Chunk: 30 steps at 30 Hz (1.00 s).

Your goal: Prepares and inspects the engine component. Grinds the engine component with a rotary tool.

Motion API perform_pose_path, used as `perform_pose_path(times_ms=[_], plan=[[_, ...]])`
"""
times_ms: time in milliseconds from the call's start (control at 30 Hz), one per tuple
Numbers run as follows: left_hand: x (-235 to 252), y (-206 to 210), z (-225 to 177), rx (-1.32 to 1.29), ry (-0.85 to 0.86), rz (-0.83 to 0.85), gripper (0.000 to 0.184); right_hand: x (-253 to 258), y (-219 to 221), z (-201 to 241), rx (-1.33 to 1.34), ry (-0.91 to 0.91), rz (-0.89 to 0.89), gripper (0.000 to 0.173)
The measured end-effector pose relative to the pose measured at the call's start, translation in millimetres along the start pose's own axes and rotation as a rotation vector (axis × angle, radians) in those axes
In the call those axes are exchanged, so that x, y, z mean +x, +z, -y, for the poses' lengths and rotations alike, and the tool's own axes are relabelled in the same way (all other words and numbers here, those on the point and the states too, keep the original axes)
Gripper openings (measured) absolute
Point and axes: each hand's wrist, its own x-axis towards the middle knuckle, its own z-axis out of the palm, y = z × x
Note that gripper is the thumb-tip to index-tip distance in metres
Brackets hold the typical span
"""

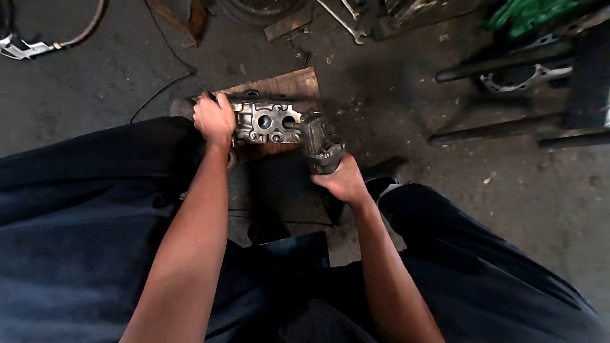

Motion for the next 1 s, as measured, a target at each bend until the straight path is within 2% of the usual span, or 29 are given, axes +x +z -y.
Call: perform_pose_path(times_ms=[133, 333, 533, 667, 1000], plan=[[-0.8, 0.3, 0.4, 0.004, -0.003, -0.006, 0.056, -5.7, -5.0, 3.5, -0.02, 0.018, 0.009, 0.057], [-0.3, -0.1, -0.5, -0.01, -0.01, -0.009, 0.054, -16.4, -12.0, 13.6, -0.12, 0.038, 0.008, 0.062], [-0.2, -2.6, -4.2, -0.007, -0.026, 0.014, 0.052, -19.3, 3.4, 32.1, -0.323, 0.106, 0.005, 0.079], [-0.8, -2.8, -2.3, -0.005, -0.025, 0.017, 0.053, -16.0, 8.7, 31.5, -0.375, 0.092, -0.011, 0.077], [4.3, -4.1, -3.1, -0.011, -0.025, 0.051, 0.055, -8.4, 22.4, 36.9, -0.443, 0.127, -0.012, 0.088]])
